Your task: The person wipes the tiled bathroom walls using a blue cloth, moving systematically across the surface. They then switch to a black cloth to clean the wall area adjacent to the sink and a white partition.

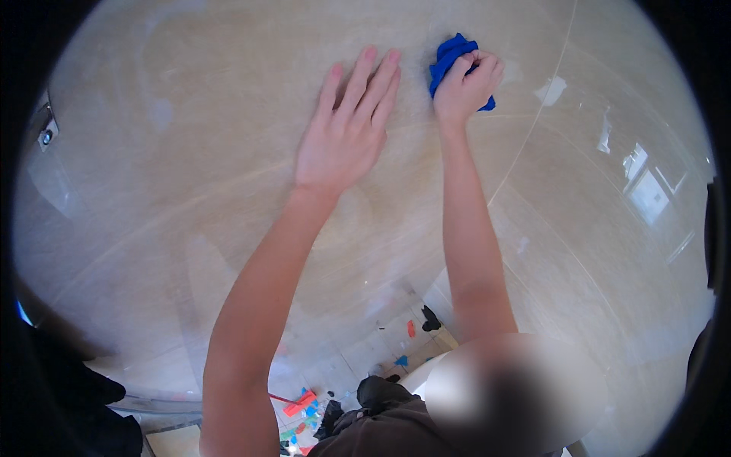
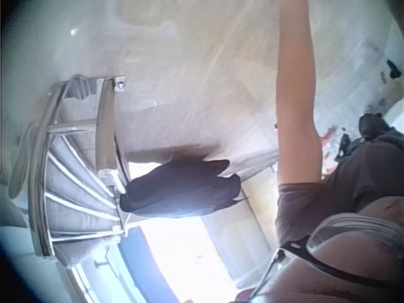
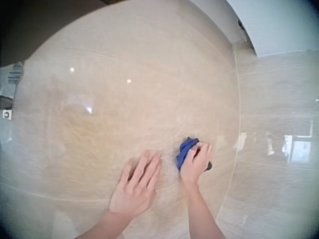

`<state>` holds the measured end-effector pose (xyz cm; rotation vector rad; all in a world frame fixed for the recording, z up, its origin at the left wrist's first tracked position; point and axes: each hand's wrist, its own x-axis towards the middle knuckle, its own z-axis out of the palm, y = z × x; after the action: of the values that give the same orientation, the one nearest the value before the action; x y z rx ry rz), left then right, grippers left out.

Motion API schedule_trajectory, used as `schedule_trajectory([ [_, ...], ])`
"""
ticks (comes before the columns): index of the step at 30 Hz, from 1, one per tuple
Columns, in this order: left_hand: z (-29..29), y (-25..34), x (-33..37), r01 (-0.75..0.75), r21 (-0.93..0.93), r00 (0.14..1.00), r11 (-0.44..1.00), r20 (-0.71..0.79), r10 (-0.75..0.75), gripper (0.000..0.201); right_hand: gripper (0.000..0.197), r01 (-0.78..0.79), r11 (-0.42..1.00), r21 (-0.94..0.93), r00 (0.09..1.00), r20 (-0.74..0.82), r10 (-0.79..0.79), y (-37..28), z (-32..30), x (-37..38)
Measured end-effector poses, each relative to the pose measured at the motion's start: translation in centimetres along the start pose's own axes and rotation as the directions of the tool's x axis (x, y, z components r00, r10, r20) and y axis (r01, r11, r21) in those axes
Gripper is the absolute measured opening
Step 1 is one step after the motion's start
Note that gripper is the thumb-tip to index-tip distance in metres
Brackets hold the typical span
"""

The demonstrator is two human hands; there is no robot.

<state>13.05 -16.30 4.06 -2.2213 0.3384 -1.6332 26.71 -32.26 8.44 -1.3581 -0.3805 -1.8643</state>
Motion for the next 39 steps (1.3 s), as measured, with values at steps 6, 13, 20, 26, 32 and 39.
schedule_trajectory([
  [6,0.6,-0.1,0.1,0.010,0.032,1.000,0.999,-0.015,-0.010,0.057,0.014,0.001,0.998,0.064,0.986,0.166,-0.012,-4.7,-3.3,-9.2],
  [13,0.3,-0.3,1.1,-0.007,0.008,1.000,1.000,0.002,0.007,0.055,0.004,0.260,0.944,0.205,0.924,0.230,-0.305,-2.8,-4.8,-9.7],
  [20,0.1,0.2,0.4,0.028,-0.041,0.999,0.999,-0.026,-0.030,0.057,0.007,0.012,0.997,0.073,1.000,0.024,-0.014,1.2,-0.5,-1.2],
  [26,-0.4,0.2,0.7,0.017,0.061,0.999,0.998,-0.032,-0.016,0.055,0.008,0.042,0.997,0.070,0.990,0.128,-0.051,-1.6,-3.5,-6.2],
  [32,-0.3,0.0,0.6,0.003,0.045,1.000,0.999,-0.008,-0.002,0.055,0.008,0.044,0.980,0.195,0.967,0.238,-0.091,-3.1,-7.0,-14.8],
  [39,1.2,2.2,-3.0,-0.010,0.002,0.998,1.000,0.064,0.010,0.059,0.004,0.103,0.987,0.125,0.972,0.199,-0.126,1.1,-3.9,-8.9],
])
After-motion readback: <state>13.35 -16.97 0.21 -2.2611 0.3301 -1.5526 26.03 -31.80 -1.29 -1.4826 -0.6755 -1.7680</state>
